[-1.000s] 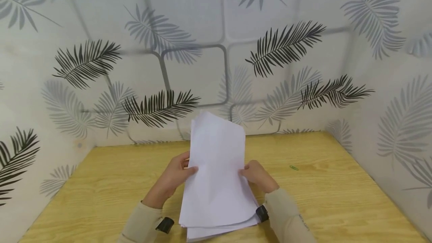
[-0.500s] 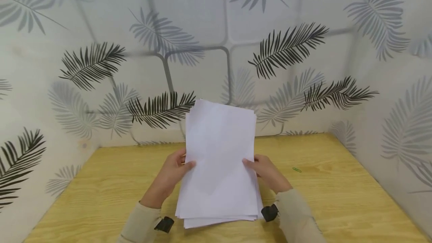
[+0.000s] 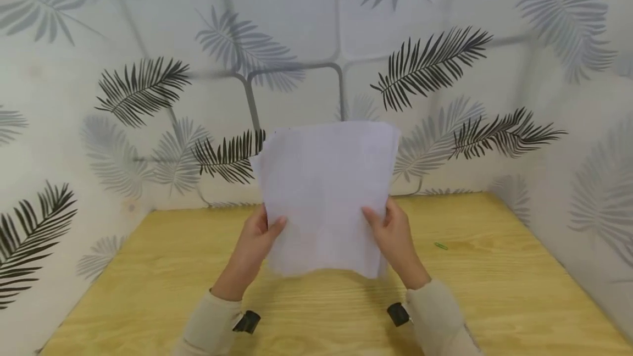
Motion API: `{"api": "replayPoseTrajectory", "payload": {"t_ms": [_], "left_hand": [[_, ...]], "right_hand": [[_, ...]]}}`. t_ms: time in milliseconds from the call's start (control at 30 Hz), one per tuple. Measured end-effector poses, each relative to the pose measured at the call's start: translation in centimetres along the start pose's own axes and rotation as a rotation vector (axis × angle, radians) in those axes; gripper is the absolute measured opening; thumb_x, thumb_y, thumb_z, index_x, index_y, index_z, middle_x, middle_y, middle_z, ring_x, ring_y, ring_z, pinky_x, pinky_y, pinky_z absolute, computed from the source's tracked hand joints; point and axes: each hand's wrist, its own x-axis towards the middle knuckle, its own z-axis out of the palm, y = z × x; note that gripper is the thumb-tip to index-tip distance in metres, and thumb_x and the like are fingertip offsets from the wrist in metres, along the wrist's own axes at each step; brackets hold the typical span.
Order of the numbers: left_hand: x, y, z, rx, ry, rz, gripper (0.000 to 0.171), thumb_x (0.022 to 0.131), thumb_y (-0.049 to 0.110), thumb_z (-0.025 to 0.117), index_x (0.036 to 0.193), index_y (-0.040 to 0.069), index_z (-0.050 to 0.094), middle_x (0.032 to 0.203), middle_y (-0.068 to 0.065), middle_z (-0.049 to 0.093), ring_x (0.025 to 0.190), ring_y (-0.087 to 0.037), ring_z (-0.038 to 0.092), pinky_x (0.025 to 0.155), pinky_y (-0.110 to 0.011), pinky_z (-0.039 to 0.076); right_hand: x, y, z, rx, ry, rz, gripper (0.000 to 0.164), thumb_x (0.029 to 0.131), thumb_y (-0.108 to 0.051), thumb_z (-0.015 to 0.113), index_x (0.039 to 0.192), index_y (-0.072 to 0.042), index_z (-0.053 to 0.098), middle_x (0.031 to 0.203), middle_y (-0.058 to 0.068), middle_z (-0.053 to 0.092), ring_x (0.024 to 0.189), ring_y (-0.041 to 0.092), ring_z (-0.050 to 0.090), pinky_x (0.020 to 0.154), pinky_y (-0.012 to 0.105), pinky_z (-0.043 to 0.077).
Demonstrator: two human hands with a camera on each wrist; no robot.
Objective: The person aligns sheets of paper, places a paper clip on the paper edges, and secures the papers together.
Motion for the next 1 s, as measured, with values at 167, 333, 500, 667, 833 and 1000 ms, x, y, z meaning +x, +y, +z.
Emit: {"api": "replayPoseTrajectory", "payload": {"t_ms": [167,333,500,667,833,1000], "left_hand": [[0.0,0.1,0.6,0.040,0.139,0.045,0.037,0.098,0.007,0.053,0.134,0.000,0.044,0.130,-0.018,0.053,0.122,-0.033,0.050,0.102,-0.052,0.037],[0.2,-0.8,0.6,0.026,0.206,0.000,0.038,0.098,0.004,0.052,0.132,-0.005,0.039,0.133,-0.021,0.048,0.127,-0.035,0.043,0.104,-0.053,0.033],[0.5,-1.8,0.5,-0.001,0.204,-0.032,0.038,0.097,0.005,0.052,0.131,-0.005,0.037,0.133,-0.023,0.046,0.126,-0.036,0.044,0.104,-0.052,0.033],[0.4,-2.4,0.4,-0.020,0.190,-0.060,0.050,0.096,0.005,0.053,0.140,-0.003,0.031,0.140,-0.023,0.041,0.132,-0.038,0.037,0.108,-0.054,0.028],[0.2,-2.6,0.4,-0.037,0.189,-0.059,0.051,0.095,0.003,0.053,0.141,-0.003,0.031,0.141,-0.023,0.040,0.133,-0.038,0.037,0.108,-0.054,0.027],[0.2,-2.9,0.5,-0.044,0.188,-0.049,0.053,0.095,0.003,0.053,0.142,-0.001,0.030,0.140,-0.022,0.041,0.132,-0.037,0.037,0.108,-0.054,0.028]], "right_hand": [[-1.0,-0.7,0.9,0.102,0.056,-0.144,0.026,0.097,-0.004,0.056,0.121,0.005,0.052,0.108,0.006,0.063,0.092,0.007,0.065,0.074,0.024,0.054],[-1.9,-0.3,1.8,0.131,0.038,-0.122,0.030,0.098,-0.006,0.053,0.126,0.003,0.047,0.113,0.001,0.059,0.097,0.010,0.063,0.076,0.025,0.053],[-2.2,0.1,2.3,0.129,0.052,-0.102,0.035,0.098,-0.007,0.055,0.130,0.000,0.045,0.115,0.002,0.058,0.100,0.010,0.062,0.077,0.024,0.052],[-2.6,0.5,2.7,0.142,0.062,-0.108,0.034,0.097,-0.005,0.056,0.128,0.002,0.045,0.113,0.002,0.058,0.099,0.009,0.061,0.077,0.022,0.051],[-2.7,0.8,2.8,0.149,0.055,-0.122,0.033,0.096,-0.002,0.056,0.128,0.002,0.046,0.112,0.002,0.058,0.099,0.011,0.060,0.077,0.022,0.051],[-2.8,0.8,2.7,0.140,0.047,-0.108,0.035,0.097,-0.005,0.055,0.130,0.000,0.044,0.114,0.002,0.056,0.101,0.009,0.059,0.079,0.020,0.050]]}}
